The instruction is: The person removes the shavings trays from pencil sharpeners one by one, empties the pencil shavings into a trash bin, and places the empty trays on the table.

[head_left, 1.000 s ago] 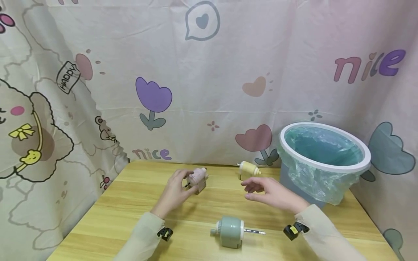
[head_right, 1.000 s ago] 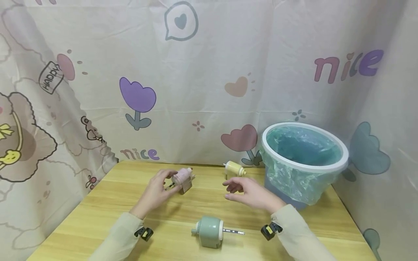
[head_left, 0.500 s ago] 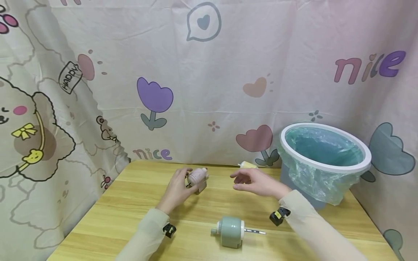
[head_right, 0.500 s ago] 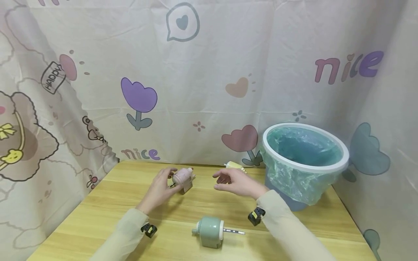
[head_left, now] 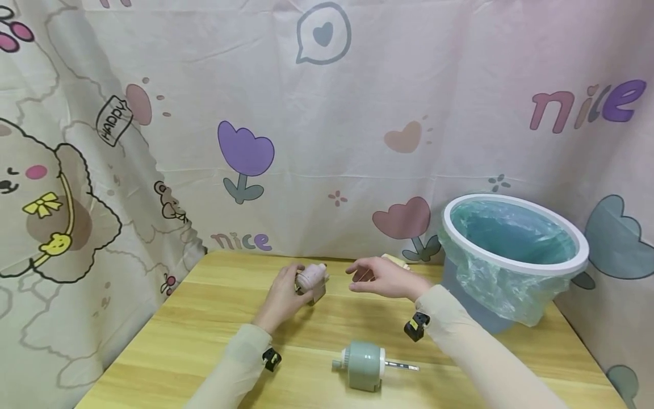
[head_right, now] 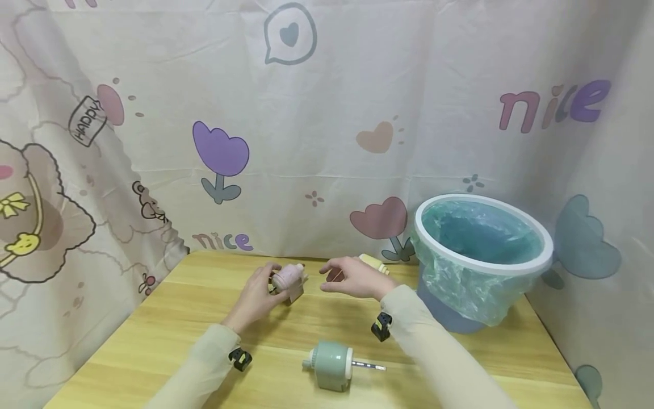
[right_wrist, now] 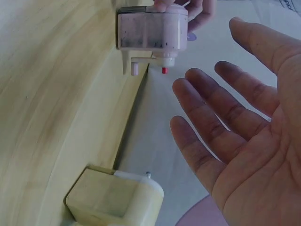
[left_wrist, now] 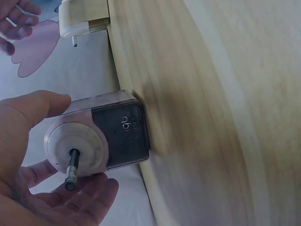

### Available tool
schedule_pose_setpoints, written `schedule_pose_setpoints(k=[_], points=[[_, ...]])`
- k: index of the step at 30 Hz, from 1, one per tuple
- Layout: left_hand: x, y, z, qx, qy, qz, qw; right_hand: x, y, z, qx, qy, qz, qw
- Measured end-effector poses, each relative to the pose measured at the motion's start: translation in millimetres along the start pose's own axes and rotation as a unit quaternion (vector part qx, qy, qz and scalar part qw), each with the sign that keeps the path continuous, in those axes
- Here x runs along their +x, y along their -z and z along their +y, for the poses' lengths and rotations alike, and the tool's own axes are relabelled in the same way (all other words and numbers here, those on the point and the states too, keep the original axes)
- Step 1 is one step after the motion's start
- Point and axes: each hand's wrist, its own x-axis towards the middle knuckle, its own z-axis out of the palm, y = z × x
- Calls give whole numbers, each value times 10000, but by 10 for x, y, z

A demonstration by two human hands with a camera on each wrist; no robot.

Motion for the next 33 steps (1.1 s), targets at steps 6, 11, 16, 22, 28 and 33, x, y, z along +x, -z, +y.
schedule_pose_setpoints(k=[6, 11, 16, 22, 28, 33], points=[[13, -58, -24, -7, 21, 84, 10000, 40, -36, -2, 42, -31, -126, 9999], [33, -81, -53, -67, -98, 118, 9999, 43, -49, 17, 4, -138, -99, 9999], [60, -101, -65, -139, -233, 104, 9996, 51, -64, 42, -6, -206, -137, 9997], [42, -120, -13, -424, -352, -25, 9985, 52, -74, 60, -24, -258, -124, 9996], [33, -95, 112, -884, -349, -239, 9952, 22, -72, 69, 7, -243, -100, 9997], [33, -69, 219, -1254, -494, -338, 9903, -17, -72, 92, 99, -318, 9, 9994]])
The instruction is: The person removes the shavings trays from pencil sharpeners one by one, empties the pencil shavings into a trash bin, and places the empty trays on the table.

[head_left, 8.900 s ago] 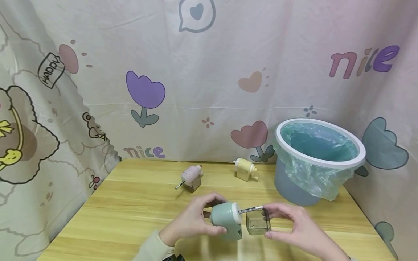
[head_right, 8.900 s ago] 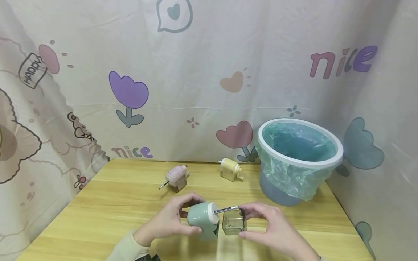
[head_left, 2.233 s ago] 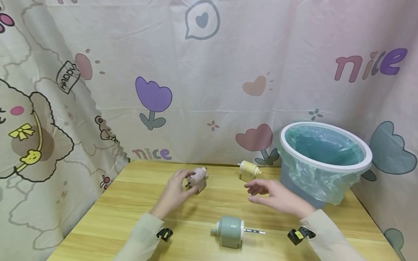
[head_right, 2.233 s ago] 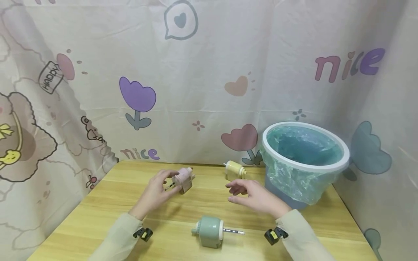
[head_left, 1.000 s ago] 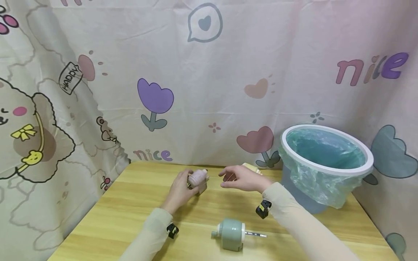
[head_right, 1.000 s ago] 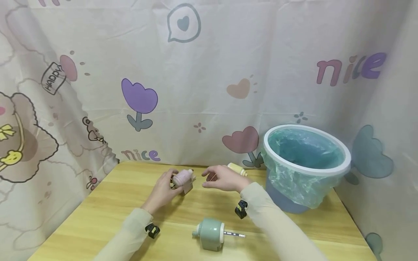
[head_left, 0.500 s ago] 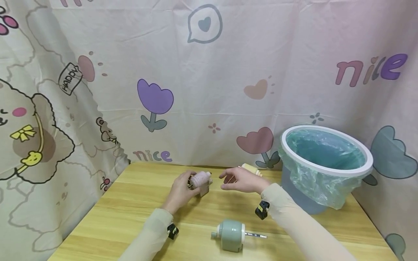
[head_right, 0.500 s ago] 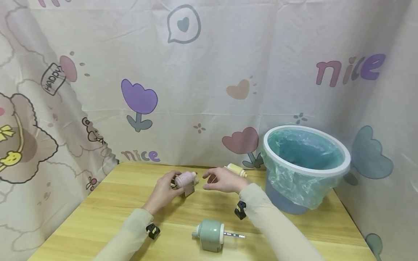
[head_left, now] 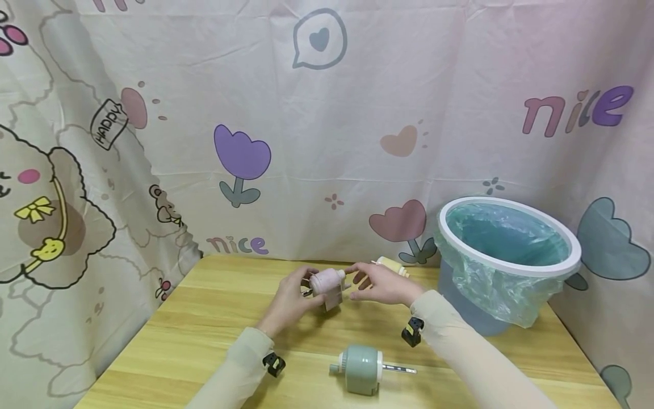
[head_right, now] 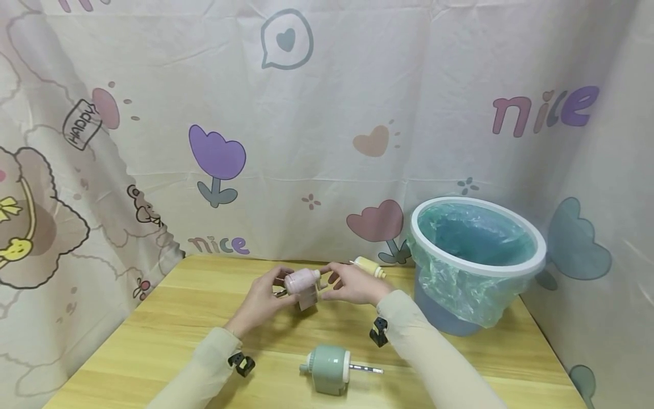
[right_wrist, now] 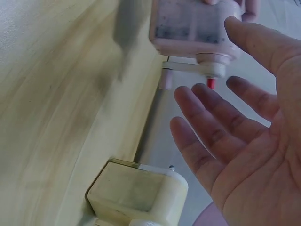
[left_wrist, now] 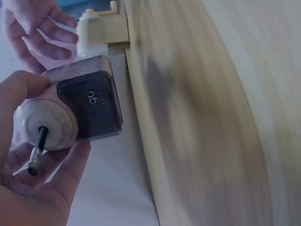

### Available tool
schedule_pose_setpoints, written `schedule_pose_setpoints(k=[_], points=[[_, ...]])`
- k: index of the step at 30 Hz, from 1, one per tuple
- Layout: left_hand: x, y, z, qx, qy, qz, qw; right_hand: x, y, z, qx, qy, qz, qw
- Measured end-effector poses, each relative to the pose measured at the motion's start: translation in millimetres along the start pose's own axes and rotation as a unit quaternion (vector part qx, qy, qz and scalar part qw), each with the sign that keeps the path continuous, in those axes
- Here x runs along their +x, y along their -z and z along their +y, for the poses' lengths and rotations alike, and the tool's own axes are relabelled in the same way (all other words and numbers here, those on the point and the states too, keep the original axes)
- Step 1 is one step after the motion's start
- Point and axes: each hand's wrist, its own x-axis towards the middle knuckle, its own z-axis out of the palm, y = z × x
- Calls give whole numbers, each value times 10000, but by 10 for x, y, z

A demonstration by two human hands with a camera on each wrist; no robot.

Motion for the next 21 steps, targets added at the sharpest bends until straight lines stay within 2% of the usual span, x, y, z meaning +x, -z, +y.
schedule_pose_setpoints(k=[6, 10, 15, 21], points=[[-20, 5, 101, -196, -84, -66, 9998, -16, -18, 68, 47, -34, 180, 9998], [-26, 25, 162, -360, -195, -257, 9988, -37, -7, 103, 63, 87, 229, 9997], [-16, 39, 243, -633, -492, -506, 9955, -100, 25, 111, 130, 182, 269, 9994], [-18, 35, 304, -850, -588, -641, 9926, -171, 35, 130, 442, 424, 289, 9977]])
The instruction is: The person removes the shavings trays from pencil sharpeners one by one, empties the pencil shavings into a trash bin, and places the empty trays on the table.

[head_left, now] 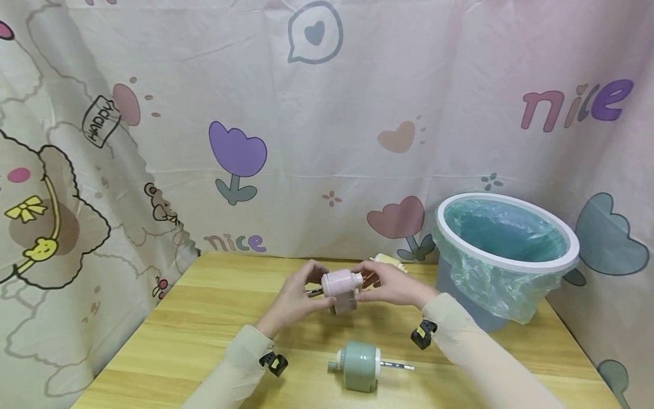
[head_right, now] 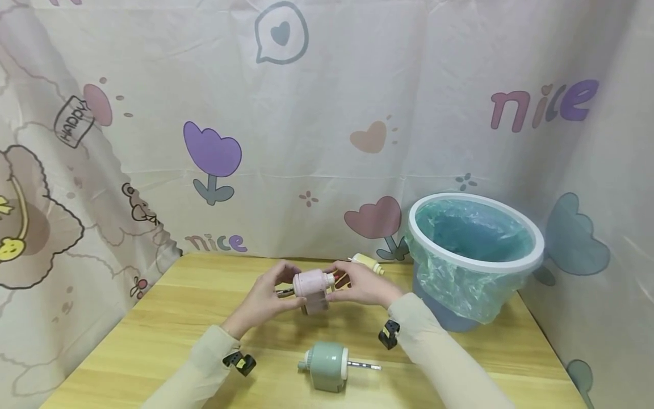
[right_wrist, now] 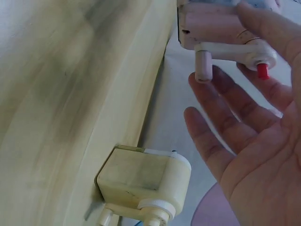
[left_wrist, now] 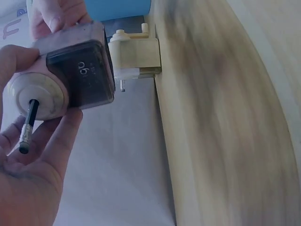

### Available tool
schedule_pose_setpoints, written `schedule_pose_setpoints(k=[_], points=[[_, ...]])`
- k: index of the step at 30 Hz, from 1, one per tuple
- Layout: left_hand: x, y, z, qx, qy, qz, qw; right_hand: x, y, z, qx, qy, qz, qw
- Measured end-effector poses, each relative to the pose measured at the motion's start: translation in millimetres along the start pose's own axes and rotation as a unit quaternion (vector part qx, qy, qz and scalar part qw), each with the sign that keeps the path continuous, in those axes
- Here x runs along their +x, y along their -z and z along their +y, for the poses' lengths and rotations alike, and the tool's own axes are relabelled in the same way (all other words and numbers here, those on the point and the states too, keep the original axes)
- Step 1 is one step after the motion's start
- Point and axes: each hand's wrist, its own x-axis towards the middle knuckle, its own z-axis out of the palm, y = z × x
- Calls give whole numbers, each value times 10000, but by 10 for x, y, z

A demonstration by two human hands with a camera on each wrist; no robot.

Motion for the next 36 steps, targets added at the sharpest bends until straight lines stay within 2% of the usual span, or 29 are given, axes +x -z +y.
schedule_pose_setpoints(k=[7, 13, 20, 24, 28, 36], points=[[15, -3, 58, -40, -304, -111, 9995, -86, 0, -43, 221, 27, 101, 9997], [4, -7, 161, -446, -266, -299, 9982, -174, -3, -94, 346, 15, 284, 9990], [6, -34, 273, -812, -451, -297, 9952, -270, 16, -139, 108, 264, 762, 9967], [9, -65, 340, -940, -568, -247, 9936, -336, 27, -146, 73, 261, 1037, 9942], [6, -81, 383, -955, -548, -261, 9936, -405, 29, -157, 82, 228, 1239, 9920], [-7, -100, 307, -717, -529, -762, 9931, -505, 33, -219, 195, 301, 1495, 9881]])
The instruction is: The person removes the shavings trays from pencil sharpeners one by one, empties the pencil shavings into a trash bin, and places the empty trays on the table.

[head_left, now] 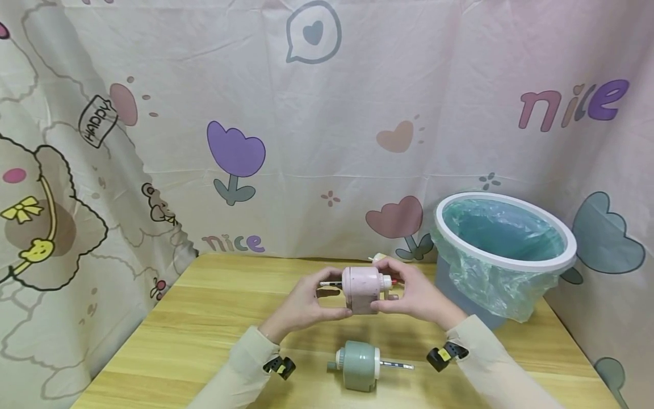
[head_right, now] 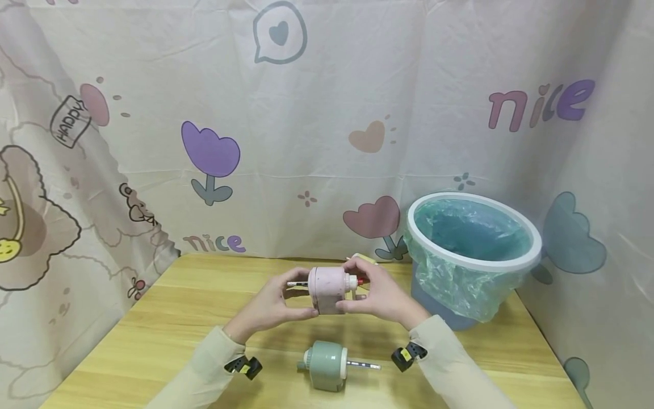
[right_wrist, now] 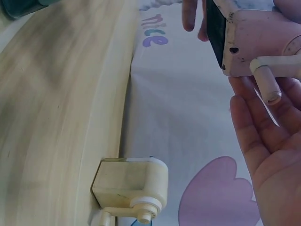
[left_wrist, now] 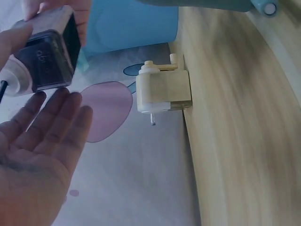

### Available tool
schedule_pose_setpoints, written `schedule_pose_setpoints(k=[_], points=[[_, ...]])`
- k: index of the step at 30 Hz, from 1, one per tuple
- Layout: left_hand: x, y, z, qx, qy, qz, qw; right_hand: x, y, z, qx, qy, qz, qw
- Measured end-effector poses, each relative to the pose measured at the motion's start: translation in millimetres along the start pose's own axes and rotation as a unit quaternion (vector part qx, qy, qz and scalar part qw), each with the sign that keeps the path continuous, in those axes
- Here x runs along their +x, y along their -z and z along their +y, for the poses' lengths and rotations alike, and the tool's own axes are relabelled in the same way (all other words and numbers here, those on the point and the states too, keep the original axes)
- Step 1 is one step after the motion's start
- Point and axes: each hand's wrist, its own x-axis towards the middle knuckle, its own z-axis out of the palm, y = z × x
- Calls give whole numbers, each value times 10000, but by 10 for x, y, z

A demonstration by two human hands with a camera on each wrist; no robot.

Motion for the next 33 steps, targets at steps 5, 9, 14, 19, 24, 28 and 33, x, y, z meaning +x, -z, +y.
schedule_pose_setpoints(k=[5, 9, 14, 19, 24, 28, 33], points=[[11, -39, 13, -211, 66, -24, 9998, -63, 36, -44, 170, -18, 28, 9998], [23, -72, 47, -189, 7, 3, 9998, -108, 60, -57, 163, -44, 71, 9998], [32, -108, 77, -16, -263, 71, 9996, -146, 78, -46, 44, -53, 116, 9999], [41, -128, 89, 39, -509, 113, 9986, -167, 90, -57, 79, -11, 117, 9999], [45, -144, 92, 73, -637, 103, 9979, -181, 102, -85, 73, 71, 77, 9999], [47, -157, 81, 158, -689, 86, 9975, -189, 108, -102, -40, 136, 73, 9999], [41, -159, 83, 217, -699, 49, 9973, -195, 108, -109, -89, 166, 70, 9998]])
